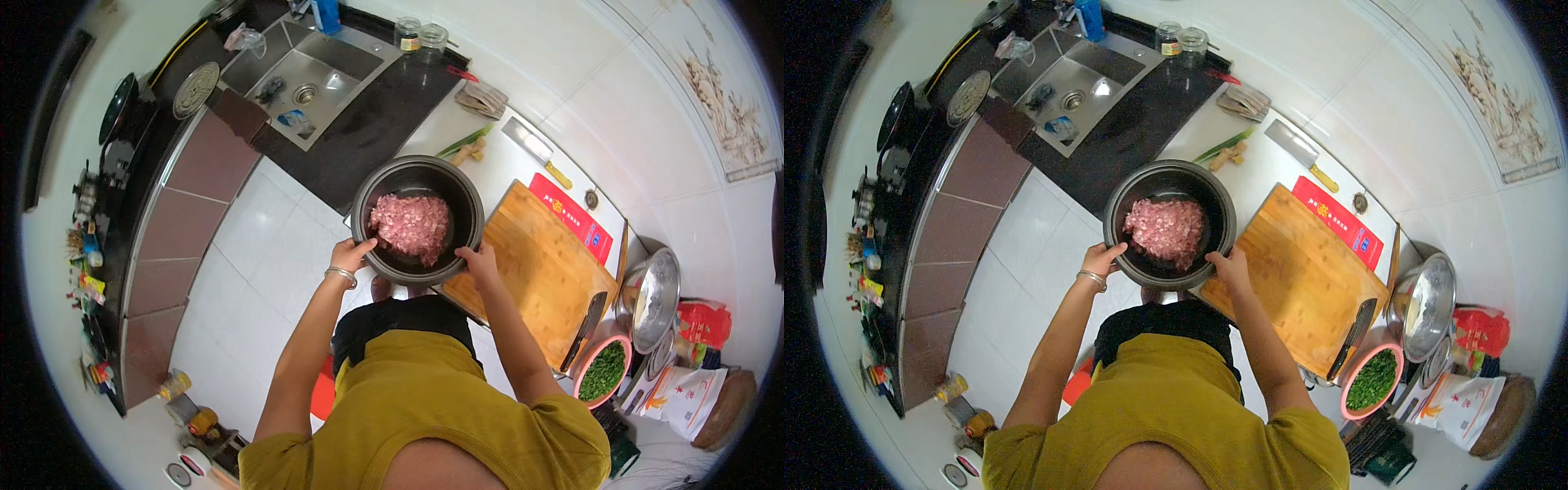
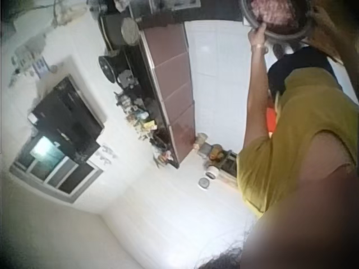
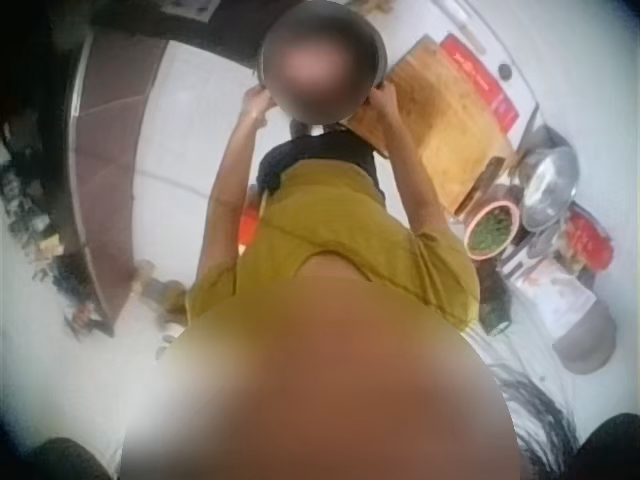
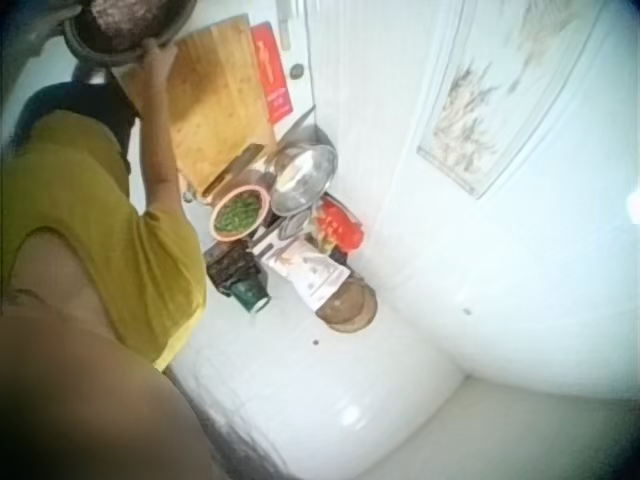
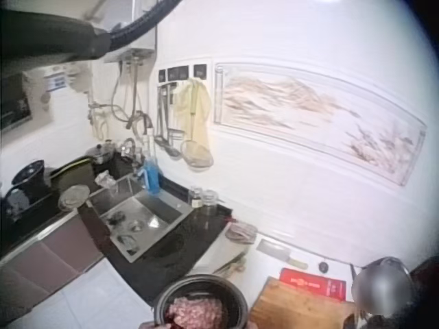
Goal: The person adds various seasonings to a bowl of ground meat. They use a spoon to scoop white powder from a jar, pour a dark liquid from a green bottle, and add contents from several small packets into the bowl. The person handles the ingredients sequentially without mixing them during the clip.
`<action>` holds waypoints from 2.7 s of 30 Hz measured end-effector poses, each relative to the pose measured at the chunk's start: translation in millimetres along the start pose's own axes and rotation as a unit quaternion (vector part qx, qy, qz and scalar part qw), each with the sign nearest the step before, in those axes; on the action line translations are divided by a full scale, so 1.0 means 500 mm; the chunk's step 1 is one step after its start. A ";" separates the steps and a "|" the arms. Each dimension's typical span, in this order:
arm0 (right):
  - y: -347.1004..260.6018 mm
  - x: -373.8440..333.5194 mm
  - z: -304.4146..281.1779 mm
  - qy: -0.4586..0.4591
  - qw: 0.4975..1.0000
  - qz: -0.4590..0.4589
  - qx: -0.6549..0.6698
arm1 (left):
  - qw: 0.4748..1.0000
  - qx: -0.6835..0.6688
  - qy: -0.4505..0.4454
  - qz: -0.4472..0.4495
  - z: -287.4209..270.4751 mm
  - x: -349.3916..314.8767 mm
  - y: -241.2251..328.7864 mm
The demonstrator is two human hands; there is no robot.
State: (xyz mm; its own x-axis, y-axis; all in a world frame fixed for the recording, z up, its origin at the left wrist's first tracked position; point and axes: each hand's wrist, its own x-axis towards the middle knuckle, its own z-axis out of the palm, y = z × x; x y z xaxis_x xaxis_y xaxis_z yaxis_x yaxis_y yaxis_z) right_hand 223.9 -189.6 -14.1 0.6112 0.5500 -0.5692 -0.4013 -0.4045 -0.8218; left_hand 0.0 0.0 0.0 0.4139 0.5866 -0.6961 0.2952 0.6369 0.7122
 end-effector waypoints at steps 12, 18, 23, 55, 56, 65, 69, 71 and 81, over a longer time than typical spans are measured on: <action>-0.172 -0.099 0.274 -0.145 0.986 -0.059 -0.055 | 0.978 -0.123 0.121 0.116 -0.222 -0.182 0.019; -0.159 -0.102 0.538 -0.234 0.957 -0.057 -0.160 | 0.951 -0.193 0.201 0.137 -0.459 -0.214 -0.040; -0.152 -0.160 0.817 -0.278 0.941 -0.034 -0.190 | 0.910 -0.281 0.272 0.140 -0.675 -0.297 -0.013; 0.033 -0.543 2.297 -0.574 0.725 -0.057 -0.375 | 0.658 -0.488 0.546 0.176 -1.889 -0.514 -0.070; 0.045 -0.561 2.316 -0.565 0.741 -0.054 -0.360 | 0.670 -0.484 0.534 0.178 -1.931 -0.521 -0.075; 0.091 -0.628 2.555 -0.489 0.794 -0.033 -0.360 | 0.724 -0.446 0.498 0.171 -2.251 -0.523 -0.039; 0.104 -0.606 2.647 -0.504 0.793 -0.012 -0.341 | 0.712 -0.473 0.488 0.177 -2.337 -0.476 -0.020; 0.117 -0.579 2.682 -0.501 0.791 -0.002 -0.351 | 0.715 -0.476 0.488 0.159 -2.358 -0.452 -0.012; 0.144 -0.554 2.801 -0.525 0.767 -0.038 -0.367 | 0.710 -0.461 0.515 0.137 -2.474 -0.384 -0.027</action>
State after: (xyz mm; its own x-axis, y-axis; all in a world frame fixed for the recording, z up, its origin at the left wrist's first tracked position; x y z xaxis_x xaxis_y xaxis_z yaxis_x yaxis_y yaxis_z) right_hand -929.9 652.3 47.4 -0.4272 0.7222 -0.5441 0.3362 -0.4317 -0.8370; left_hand -1148.9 497.5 12.1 -0.6417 0.5043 -0.5779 -0.5597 0.2072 0.8024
